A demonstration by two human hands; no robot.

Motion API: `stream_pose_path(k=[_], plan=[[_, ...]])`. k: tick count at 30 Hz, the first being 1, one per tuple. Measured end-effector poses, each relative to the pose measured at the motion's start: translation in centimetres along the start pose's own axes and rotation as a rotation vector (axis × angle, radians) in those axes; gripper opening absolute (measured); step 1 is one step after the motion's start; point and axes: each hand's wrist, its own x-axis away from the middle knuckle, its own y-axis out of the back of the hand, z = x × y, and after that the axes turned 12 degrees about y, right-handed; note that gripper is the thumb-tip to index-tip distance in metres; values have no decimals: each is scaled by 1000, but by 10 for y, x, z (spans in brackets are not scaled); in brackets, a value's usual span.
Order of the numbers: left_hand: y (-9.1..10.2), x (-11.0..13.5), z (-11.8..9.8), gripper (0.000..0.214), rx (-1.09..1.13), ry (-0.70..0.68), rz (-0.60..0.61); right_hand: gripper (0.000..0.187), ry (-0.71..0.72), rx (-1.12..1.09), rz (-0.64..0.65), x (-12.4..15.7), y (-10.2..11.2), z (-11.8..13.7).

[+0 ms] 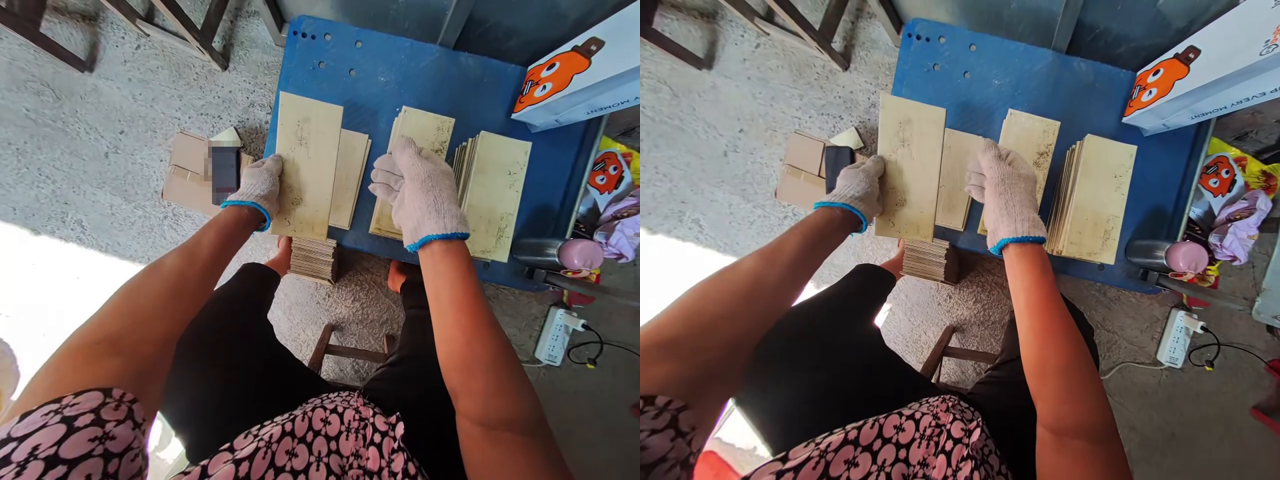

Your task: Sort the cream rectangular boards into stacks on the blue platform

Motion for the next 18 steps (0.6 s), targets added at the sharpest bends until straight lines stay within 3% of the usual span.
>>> stream_pose_path(k=[5, 11, 18], plan=[[-27, -43, 25, 24, -177, 17, -20, 27, -4, 4, -15, -1, 12, 2], [-65, -52, 38, 24, -232, 69, 70, 33, 25, 43, -13, -7, 30, -1], [-72, -64, 33, 24, -302, 43, 11, 36, 35, 93, -17, -6, 40, 2]])
